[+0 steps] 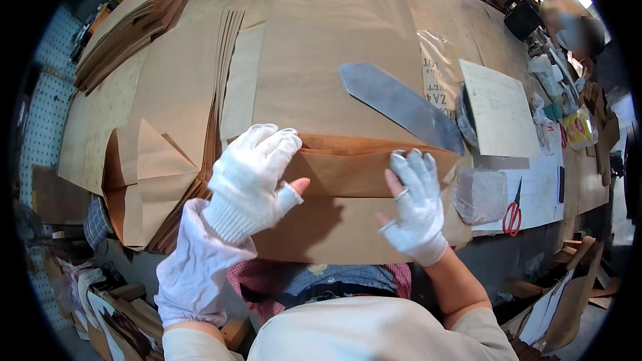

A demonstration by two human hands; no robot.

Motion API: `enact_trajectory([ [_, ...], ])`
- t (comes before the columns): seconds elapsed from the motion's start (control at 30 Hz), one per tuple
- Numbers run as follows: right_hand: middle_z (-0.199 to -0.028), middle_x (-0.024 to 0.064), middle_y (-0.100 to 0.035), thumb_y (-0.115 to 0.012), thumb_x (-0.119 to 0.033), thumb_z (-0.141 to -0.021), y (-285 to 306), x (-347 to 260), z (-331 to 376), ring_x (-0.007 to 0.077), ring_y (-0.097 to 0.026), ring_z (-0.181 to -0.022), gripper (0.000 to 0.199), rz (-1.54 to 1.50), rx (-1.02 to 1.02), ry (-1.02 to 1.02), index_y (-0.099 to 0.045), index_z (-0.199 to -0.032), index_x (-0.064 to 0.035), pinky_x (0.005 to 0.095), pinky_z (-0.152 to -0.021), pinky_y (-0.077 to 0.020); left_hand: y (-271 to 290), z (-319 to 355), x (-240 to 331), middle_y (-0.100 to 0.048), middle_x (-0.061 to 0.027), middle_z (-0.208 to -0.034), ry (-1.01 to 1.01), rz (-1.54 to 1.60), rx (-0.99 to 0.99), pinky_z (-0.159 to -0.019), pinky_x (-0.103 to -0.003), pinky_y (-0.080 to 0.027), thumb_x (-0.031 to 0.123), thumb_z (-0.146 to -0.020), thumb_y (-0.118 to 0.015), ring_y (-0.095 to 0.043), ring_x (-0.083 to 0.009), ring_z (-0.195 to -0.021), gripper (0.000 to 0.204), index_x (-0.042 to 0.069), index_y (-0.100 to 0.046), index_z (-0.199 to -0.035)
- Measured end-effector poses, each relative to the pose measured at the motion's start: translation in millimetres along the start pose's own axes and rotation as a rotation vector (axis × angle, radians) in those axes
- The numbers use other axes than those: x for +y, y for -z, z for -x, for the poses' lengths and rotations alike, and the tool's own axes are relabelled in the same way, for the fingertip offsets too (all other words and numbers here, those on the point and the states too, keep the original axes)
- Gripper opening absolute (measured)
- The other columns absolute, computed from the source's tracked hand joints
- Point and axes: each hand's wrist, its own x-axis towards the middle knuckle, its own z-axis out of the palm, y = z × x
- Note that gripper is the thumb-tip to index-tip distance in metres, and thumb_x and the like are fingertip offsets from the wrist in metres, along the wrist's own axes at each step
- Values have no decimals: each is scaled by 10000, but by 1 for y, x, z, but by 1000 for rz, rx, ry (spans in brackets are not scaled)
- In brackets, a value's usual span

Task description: The person folds brown cardboard sheets on a workbench using a metal straightedge to crease the folds. The person repeatedly picks up sheets, aligns them, folds them, and presses the crease with the straightedge.

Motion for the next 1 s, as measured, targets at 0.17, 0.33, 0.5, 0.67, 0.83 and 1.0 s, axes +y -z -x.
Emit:
enact_trajectory([
  [0.17,-1532,215,-468,-859,-255,-639,-14,-40,-49,422,-381,-1458,793,-1,43,95,-602,-1346,-4,600,-1215,-248,5,13,14,-691,-182,-1135,6,-28,57,-932,-469,-536,312,-736,-804,-642,-401,-1071,551,-25,-672,-1151],
  [0.33,-1312,211,-629,-822,-183,-683,-7,-48,-43,399,-599,-1228,453,-86,59,248,-695,-1078,-1,588,-1073,-451,-2,-18,5,-676,-173,-1067,94,-141,-181,-954,-447,-523,275,-809,-738,-628,-378,-1062,473,-6,-641,-1177],
  [0.5,-1090,169,-703,-752,-232,-838,-16,-72,-10,368,-689,-1031,274,-260,30,313,-698,-983,-6,502,-954,-554,-57,-61,-24,-659,-133,-1020,-40,-902,111,-897,-482,-518,222,-819,-696,-613,-334,-1090,362,46,-639,-1131],
  [0.67,-1385,238,-584,-322,-545,-1091,-12,13,74,342,-587,-1276,734,-762,491,-418,-510,-1396,96,433,-1105,-448,-54,1,26,-664,-112,-1067,-178,-588,-438,-875,-490,-525,232,-827,-715,-651,-314,-1018,322,71,-651,-1098],
  [0.83,-1518,232,-509,-298,-729,-1023,-60,65,97,322,-475,-1422,961,-1207,391,-490,-541,-1405,119,411,-1204,-327,-117,109,57,-676,-99,-1044,157,157,-263,-772,-431,-558,141,-928,-658,-666,-287,-915,201,89,-677,-1121],
  [1.0,-1559,230,-461,-337,-683,-1039,-53,72,89,323,-429,-1461,913,-1292,320,-409,-469,-1467,113,430,-1233,-286,-150,54,73,-664,-109,-1157,-182,212,-486,-837,-398,-548,253,-949,-637,-652,-271,-1053,318,68,-657,-1208],
])
